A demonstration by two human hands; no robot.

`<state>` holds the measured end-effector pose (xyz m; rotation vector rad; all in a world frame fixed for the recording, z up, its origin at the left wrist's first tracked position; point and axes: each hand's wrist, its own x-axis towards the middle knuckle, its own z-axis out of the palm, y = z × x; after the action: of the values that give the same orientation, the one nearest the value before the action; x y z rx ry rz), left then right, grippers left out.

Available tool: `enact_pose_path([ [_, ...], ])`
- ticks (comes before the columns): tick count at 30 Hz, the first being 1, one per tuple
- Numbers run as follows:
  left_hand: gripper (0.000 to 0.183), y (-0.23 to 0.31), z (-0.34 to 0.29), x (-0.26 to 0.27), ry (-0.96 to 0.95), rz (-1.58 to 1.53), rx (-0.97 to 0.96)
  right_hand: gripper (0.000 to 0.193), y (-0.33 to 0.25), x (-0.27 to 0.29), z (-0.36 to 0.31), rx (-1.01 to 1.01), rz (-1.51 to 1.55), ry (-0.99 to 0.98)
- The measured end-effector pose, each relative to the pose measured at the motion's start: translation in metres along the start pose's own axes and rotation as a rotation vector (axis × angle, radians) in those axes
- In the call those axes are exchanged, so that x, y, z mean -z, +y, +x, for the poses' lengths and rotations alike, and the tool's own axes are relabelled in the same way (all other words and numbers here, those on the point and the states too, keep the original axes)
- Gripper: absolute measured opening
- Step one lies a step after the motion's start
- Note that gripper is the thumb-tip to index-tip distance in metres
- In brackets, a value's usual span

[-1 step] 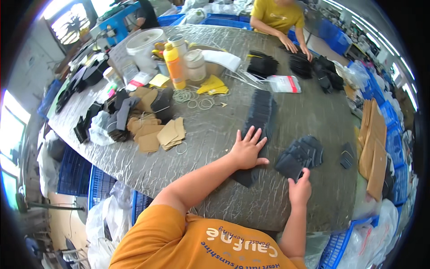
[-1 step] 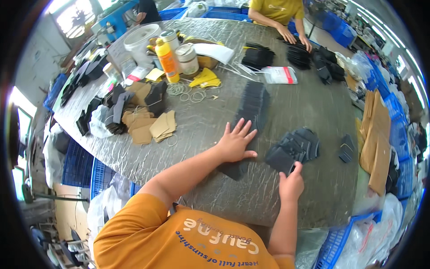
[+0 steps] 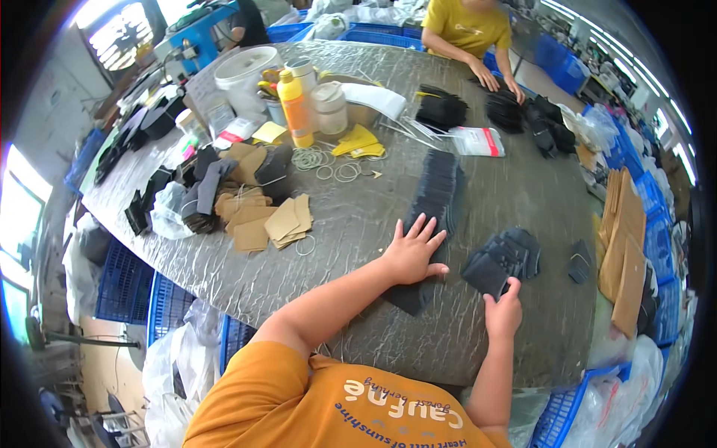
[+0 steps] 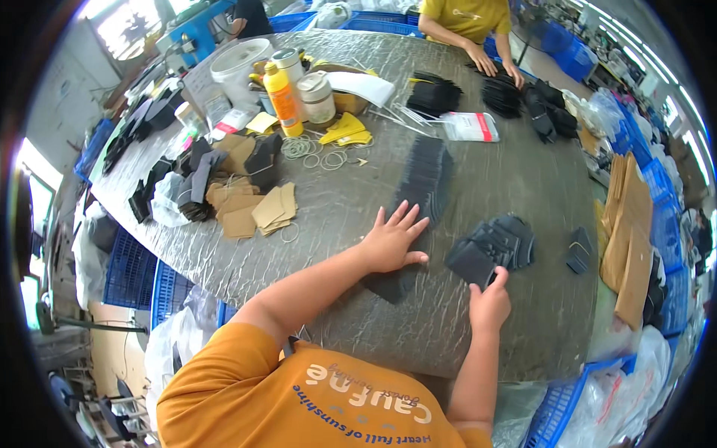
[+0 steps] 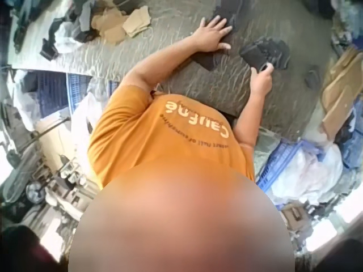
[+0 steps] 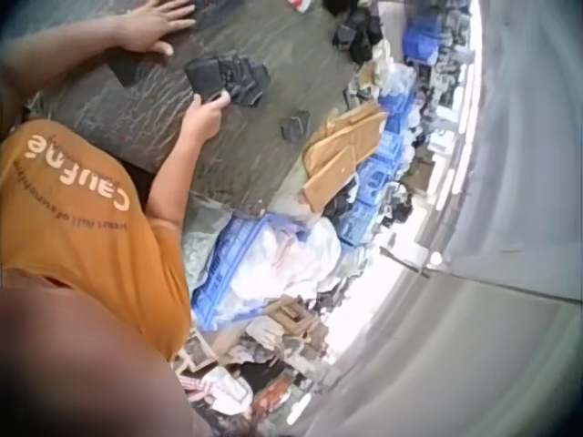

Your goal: Sorting and stacking small fabric or synthetic shoe components on a workstation.

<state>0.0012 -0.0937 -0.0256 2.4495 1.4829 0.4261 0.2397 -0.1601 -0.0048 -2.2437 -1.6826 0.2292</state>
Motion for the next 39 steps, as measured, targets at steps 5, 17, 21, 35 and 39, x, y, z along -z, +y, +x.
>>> enact_pose_path([
  [5, 0.043, -0.075, -0.06, 0.063, 0.158, 0.026, 0.332, 0.059, 0.001, -0.006, 0.017, -0.051, -0.02, -0.011],
  [17, 0.067, -0.143, -0.145, 0.082, 0.013, 0.388, 0.481, 0.033, 0.098, 0.043, -0.052, -0.072, -0.039, 0.689],
  [21, 0.055, -0.151, -0.146, 0.073, 0.279, 0.247, 0.502, 0.033, 0.221, 0.068, -0.111, -0.586, -0.224, 0.667],
  [35, 0.034, -0.061, -0.16, 0.073, 0.022, -0.237, -0.028, 0.038, -0.035, 0.015, -0.074, 0.504, 0.647, 0.158],
  [39, 0.037, -0.046, -0.172, 0.068, 0.078, -0.523, 0.077, 0.062, -0.15, -0.041, -0.088, 0.882, 0.715, -0.265],
])
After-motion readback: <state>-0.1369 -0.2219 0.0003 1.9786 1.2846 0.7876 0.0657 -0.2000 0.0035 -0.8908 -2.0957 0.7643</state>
